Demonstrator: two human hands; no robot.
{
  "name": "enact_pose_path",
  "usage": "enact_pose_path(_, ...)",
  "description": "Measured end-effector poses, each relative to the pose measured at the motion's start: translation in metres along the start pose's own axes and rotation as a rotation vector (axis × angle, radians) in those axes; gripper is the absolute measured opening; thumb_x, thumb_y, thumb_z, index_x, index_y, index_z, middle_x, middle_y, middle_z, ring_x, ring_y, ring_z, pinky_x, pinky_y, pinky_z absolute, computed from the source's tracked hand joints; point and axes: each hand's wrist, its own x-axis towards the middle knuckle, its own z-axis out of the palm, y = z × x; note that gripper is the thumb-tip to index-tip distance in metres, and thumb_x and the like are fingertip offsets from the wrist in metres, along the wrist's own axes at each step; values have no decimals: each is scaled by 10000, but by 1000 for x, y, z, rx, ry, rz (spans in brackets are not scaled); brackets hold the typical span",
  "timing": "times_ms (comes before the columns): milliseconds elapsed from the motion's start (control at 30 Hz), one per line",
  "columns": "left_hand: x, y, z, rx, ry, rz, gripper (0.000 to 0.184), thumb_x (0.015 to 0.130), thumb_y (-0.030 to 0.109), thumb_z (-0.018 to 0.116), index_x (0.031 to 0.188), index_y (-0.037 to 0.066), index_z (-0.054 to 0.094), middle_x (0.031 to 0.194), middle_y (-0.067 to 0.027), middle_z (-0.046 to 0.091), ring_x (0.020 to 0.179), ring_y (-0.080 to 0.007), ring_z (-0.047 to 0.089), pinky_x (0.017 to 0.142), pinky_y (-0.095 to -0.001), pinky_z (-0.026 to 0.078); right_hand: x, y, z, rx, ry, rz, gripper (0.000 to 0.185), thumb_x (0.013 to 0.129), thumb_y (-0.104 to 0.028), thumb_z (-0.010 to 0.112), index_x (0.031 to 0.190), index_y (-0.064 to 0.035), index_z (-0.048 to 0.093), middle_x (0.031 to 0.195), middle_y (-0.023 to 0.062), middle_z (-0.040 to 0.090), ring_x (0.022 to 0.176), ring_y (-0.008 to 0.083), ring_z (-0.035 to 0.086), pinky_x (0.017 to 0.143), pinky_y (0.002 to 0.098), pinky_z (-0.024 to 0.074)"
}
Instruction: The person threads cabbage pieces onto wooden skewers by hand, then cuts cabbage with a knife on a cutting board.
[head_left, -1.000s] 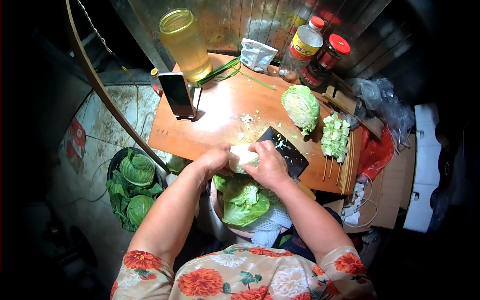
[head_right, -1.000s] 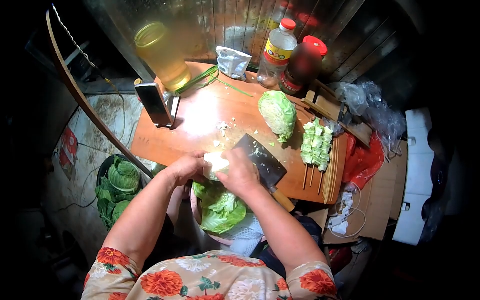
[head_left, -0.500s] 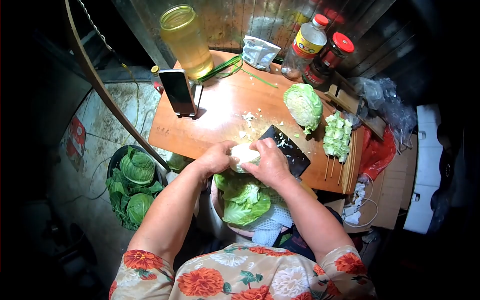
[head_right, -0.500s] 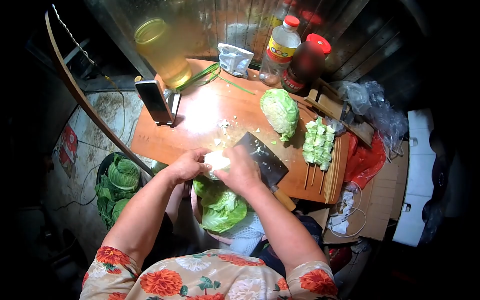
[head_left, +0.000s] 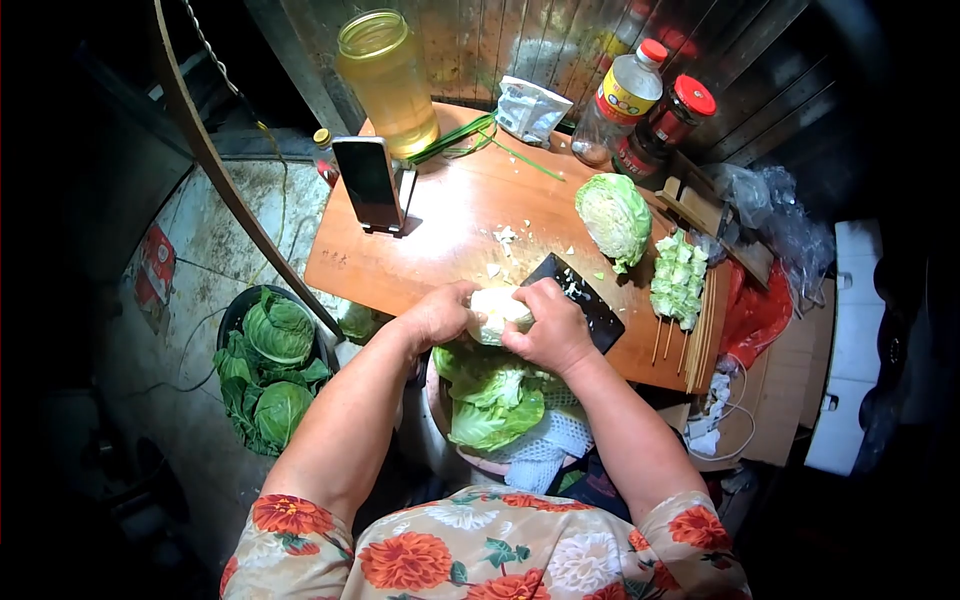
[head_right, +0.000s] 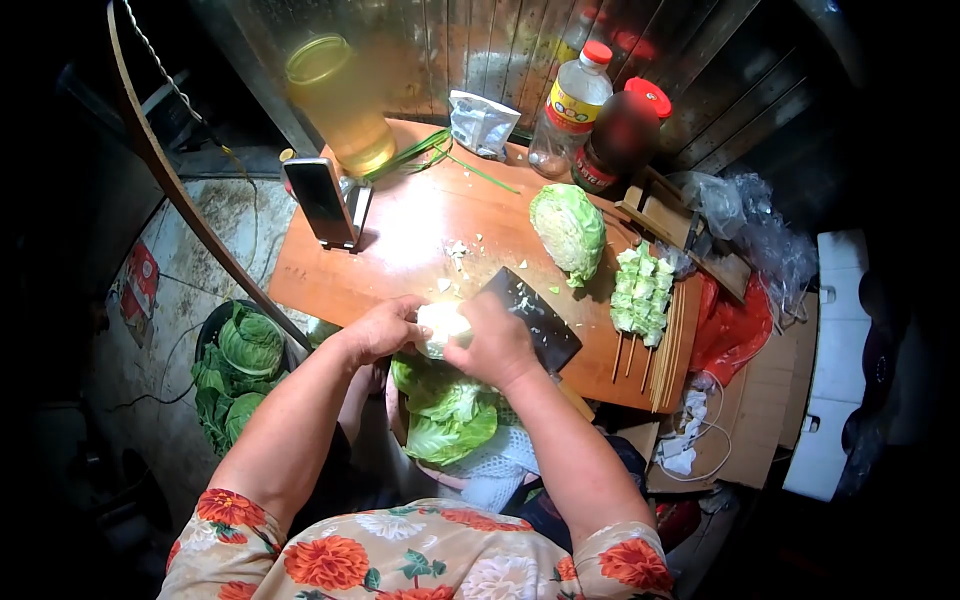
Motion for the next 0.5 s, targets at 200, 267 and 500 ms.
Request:
enact_pose_path(200, 2, 4, 3, -6, 16, -50, 391, 870, 42, 588, 1252, 12, 507, 964, -99, 615, 807, -195, 620, 682, -305, 523, -4, 8, -4, 189, 104, 41, 326, 642, -195, 717, 919, -39, 643, 881, 105, 575, 725, 260, 596, 663, 329, 519)
enact_pose_path(267, 1, 10, 5, -106, 43, -142, 405, 844, 43, 585, 1240, 12, 510, 960, -113, 614, 829, -215, 628, 681, -318, 534, -6, 12, -3, 208, 105, 50, 332, 646, -191, 716, 933, -41, 642, 876, 105, 573, 724, 257, 592, 666, 323, 516)
enact_pose_path(500, 2, 16, 19, -138, 104, -116, 484, 815, 43, 554, 1295, 42, 486, 1026, -144, 609, 888, -249, 625, 690, -338, 548, -9, 8, -5, 111, 71, -29, 399, 664, -222, 715, 1032, -95, 626, 930, 105, 557, 821, 268, 596, 727, 349, 518)
